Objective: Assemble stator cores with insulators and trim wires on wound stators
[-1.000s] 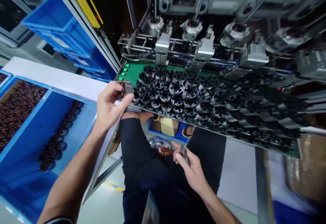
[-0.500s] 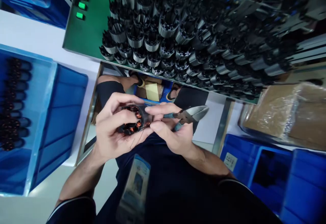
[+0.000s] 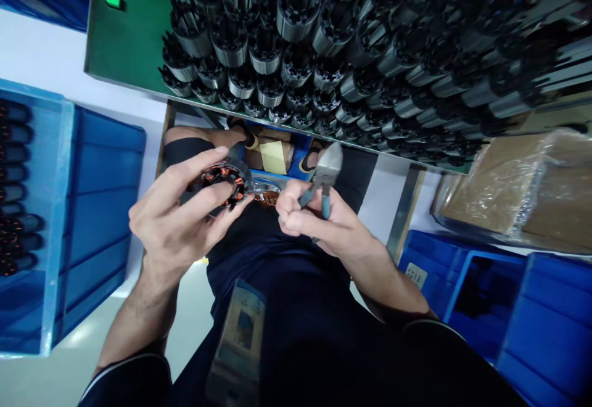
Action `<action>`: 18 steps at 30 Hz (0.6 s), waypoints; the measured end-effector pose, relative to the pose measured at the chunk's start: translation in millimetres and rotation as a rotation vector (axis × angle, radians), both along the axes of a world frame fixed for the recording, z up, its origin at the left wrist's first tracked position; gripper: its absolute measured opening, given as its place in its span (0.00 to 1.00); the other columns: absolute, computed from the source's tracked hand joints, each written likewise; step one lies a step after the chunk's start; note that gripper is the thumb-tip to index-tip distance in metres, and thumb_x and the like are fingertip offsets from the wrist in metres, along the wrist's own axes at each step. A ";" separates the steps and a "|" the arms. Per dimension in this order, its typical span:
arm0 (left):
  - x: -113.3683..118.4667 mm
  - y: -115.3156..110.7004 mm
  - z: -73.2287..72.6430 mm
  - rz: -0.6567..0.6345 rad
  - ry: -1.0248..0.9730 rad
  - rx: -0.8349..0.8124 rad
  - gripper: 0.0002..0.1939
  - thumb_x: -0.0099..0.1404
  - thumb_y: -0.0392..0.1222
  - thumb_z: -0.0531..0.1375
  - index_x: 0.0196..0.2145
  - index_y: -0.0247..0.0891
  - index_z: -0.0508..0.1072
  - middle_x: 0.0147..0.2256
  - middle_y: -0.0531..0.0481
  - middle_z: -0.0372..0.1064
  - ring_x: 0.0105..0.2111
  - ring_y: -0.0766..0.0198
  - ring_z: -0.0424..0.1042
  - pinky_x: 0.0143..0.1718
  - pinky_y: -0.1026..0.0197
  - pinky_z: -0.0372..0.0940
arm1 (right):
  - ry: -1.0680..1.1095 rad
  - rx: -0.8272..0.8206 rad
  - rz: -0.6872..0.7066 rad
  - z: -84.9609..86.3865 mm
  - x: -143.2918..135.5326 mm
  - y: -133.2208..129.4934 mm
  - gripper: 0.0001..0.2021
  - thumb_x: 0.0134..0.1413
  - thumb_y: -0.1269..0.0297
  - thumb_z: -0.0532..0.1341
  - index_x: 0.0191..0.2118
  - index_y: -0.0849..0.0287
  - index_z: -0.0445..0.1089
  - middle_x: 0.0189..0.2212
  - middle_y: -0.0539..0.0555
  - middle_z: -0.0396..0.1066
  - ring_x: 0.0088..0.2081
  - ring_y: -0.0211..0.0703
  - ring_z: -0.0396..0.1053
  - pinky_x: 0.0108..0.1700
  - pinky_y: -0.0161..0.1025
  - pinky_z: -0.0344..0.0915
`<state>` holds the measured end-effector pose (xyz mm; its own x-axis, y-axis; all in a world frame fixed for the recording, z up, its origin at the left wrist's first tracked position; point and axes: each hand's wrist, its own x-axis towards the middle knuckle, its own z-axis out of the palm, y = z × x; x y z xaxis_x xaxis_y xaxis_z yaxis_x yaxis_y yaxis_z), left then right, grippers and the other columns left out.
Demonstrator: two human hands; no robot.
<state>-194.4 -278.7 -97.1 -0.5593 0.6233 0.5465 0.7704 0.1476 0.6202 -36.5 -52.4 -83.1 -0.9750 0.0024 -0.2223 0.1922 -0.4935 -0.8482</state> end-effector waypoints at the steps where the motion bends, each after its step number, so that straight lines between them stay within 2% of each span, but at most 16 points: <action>1: 2.3 0.8 -3.3 -0.002 -0.102 0.050 0.21 0.62 0.50 0.89 0.46 0.50 0.88 0.62 0.48 0.88 0.55 0.45 0.90 0.51 0.46 0.85 | 0.038 -0.115 -0.003 -3.9 2.0 1.1 0.13 0.77 0.53 0.77 0.45 0.54 0.78 0.31 0.43 0.63 0.28 0.33 0.59 0.32 0.35 0.61; 3: 14.2 6.9 -8.1 -0.022 -0.410 0.178 0.18 0.67 0.54 0.86 0.39 0.46 0.84 0.55 0.47 0.89 0.56 0.44 0.89 0.50 0.45 0.85 | 0.074 -0.251 -0.013 -9.2 4.9 1.5 0.11 0.76 0.55 0.77 0.45 0.53 0.77 0.31 0.44 0.65 0.27 0.33 0.58 0.31 0.35 0.61; 4: 22.9 11.9 -9.3 -0.034 -0.594 0.247 0.19 0.71 0.58 0.83 0.37 0.45 0.83 0.53 0.46 0.88 0.53 0.46 0.90 0.45 0.47 0.85 | 0.073 -0.248 -0.003 -10.1 5.7 1.4 0.11 0.75 0.56 0.77 0.45 0.53 0.78 0.32 0.45 0.67 0.28 0.34 0.60 0.32 0.35 0.62; 7: 50.5 28.7 -8.6 -0.035 -1.105 0.402 0.24 0.76 0.68 0.75 0.41 0.43 0.87 0.52 0.43 0.86 0.35 0.58 0.86 0.27 0.56 0.78 | 0.059 -0.079 0.042 -7.6 6.2 2.9 0.11 0.74 0.55 0.78 0.44 0.54 0.80 0.33 0.47 0.70 0.32 0.38 0.64 0.35 0.38 0.67; 9: 62.9 36.8 -6.7 -0.002 -1.290 0.442 0.26 0.72 0.72 0.77 0.44 0.45 0.90 0.52 0.43 0.86 0.29 0.63 0.81 0.24 0.58 0.76 | 0.074 0.001 0.071 -5.6 6.7 5.8 0.12 0.74 0.54 0.78 0.45 0.54 0.81 0.33 0.47 0.70 0.32 0.39 0.65 0.37 0.39 0.69; 12: 70.0 41.1 -6.2 0.073 -1.367 0.445 0.22 0.67 0.67 0.82 0.44 0.47 0.92 0.51 0.45 0.88 0.31 0.62 0.83 0.29 0.60 0.83 | 0.061 0.066 0.028 -7.9 11.3 9.1 0.10 0.76 0.55 0.77 0.46 0.53 0.82 0.34 0.47 0.71 0.34 0.40 0.67 0.40 0.40 0.70; 14: 70.2 41.0 -8.4 0.133 -1.336 0.461 0.19 0.68 0.63 0.82 0.46 0.49 0.93 0.52 0.47 0.89 0.33 0.61 0.86 0.33 0.61 0.85 | 0.031 0.144 -0.099 -12.7 17.4 8.1 0.10 0.80 0.53 0.75 0.49 0.53 0.82 0.34 0.47 0.69 0.34 0.40 0.67 0.41 0.41 0.70; 16: 69.6 41.0 -11.6 0.186 -1.265 0.483 0.16 0.71 0.61 0.81 0.49 0.52 0.93 0.54 0.49 0.89 0.37 0.60 0.88 0.38 0.61 0.87 | 0.007 0.271 -0.222 -17.5 25.4 3.8 0.11 0.83 0.52 0.71 0.53 0.54 0.82 0.34 0.47 0.69 0.33 0.39 0.66 0.42 0.41 0.70; 18: 69.4 42.4 -14.6 0.212 -1.185 0.503 0.15 0.74 0.61 0.80 0.52 0.54 0.93 0.57 0.51 0.89 0.40 0.61 0.90 0.42 0.62 0.88 | 0.015 0.439 -0.207 -20.1 33.3 -3.7 0.10 0.84 0.55 0.67 0.56 0.54 0.80 0.36 0.48 0.72 0.34 0.40 0.69 0.43 0.41 0.71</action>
<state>-125.0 -236.3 -111.7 -0.9207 0.3365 -0.1976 -0.2890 -0.2475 0.9248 -3.2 -56.1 -103.2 -0.9471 0.2876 -0.1425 0.1137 -0.1147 -0.9869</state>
